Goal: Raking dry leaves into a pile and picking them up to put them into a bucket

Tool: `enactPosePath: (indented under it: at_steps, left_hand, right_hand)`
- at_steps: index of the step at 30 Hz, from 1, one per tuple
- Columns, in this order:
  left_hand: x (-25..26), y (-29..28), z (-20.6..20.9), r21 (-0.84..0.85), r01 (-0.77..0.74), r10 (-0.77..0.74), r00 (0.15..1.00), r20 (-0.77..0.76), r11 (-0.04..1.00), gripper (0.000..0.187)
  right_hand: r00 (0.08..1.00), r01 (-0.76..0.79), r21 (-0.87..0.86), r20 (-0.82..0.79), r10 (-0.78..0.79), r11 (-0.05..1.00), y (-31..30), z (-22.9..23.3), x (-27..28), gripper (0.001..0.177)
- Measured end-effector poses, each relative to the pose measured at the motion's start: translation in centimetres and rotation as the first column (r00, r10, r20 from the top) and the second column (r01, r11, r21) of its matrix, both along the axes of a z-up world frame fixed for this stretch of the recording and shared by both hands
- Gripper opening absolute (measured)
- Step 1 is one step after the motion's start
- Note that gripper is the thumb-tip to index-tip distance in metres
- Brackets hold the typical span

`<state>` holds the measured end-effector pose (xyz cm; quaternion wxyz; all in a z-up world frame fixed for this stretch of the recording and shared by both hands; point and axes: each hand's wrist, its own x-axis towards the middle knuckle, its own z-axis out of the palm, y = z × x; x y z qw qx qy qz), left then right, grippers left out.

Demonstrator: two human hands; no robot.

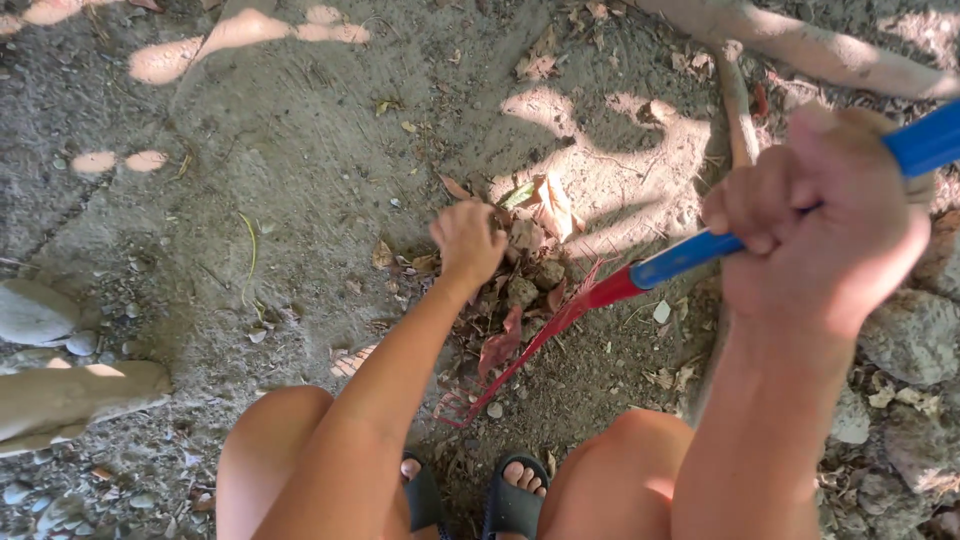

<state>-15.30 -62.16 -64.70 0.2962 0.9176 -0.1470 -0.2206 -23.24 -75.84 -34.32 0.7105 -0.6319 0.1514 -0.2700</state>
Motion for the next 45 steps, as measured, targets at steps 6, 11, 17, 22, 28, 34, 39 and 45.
enactPosePath:
  at_steps: [6,11,17,22,28,34,39,45]
  left_hand:
    - [-3.0,-3.4,0.7,0.286,0.695,-0.663,0.718,-0.212,0.660,0.031]
    - [-4.3,-6.6,-3.6,0.550,0.741,-0.733,0.608,-0.304,0.386,0.051]
    - [-4.9,-7.4,-2.2,0.698,0.641,-0.737,0.631,-0.243,0.319,0.068]
    - [-2.3,-8.0,6.9,0.553,0.659,-0.583,0.737,-0.341,0.510,0.087]
    - [1.2,-18.9,9.6,-0.720,0.218,-0.559,0.782,-0.275,0.659,0.043]
    - [-1.3,-18.7,5.5,-0.291,0.592,-0.656,0.719,-0.231,0.752,0.084]
    - [-3.1,-12.3,1.8,0.078,0.678,-0.602,0.695,-0.393,0.731,0.022]
    - [-2.5,-11.3,-4.9,0.419,0.708,-0.650,0.699,-0.300,0.568,0.042]
  right_hand:
    - [0.999,-0.043,-0.059,0.029,0.045,0.997,-0.9,-0.3,0.0,0.042]
    - [0.997,-0.058,-0.112,0.035,0.062,0.992,-1.3,-0.8,0.3,0.041]
    - [0.994,-0.003,0.038,0.108,-0.001,0.999,-2.5,-0.7,-0.5,0.039]
    - [0.985,-0.017,0.016,0.172,0.014,1.000,-3.7,-0.8,-1.3,0.040]
    - [0.982,-0.041,-0.040,0.182,0.047,0.998,-4.1,-0.9,-2.5,0.037]
    - [0.992,0.021,0.029,0.126,-0.025,0.999,-4.3,-0.5,-2.9,0.037]
    - [0.993,0.049,-0.011,0.105,-0.048,0.999,-5.1,-1.2,-3.3,0.037]
    - [0.992,0.022,-0.002,0.121,-0.022,1.000,-5.6,-1.9,-2.9,0.037]
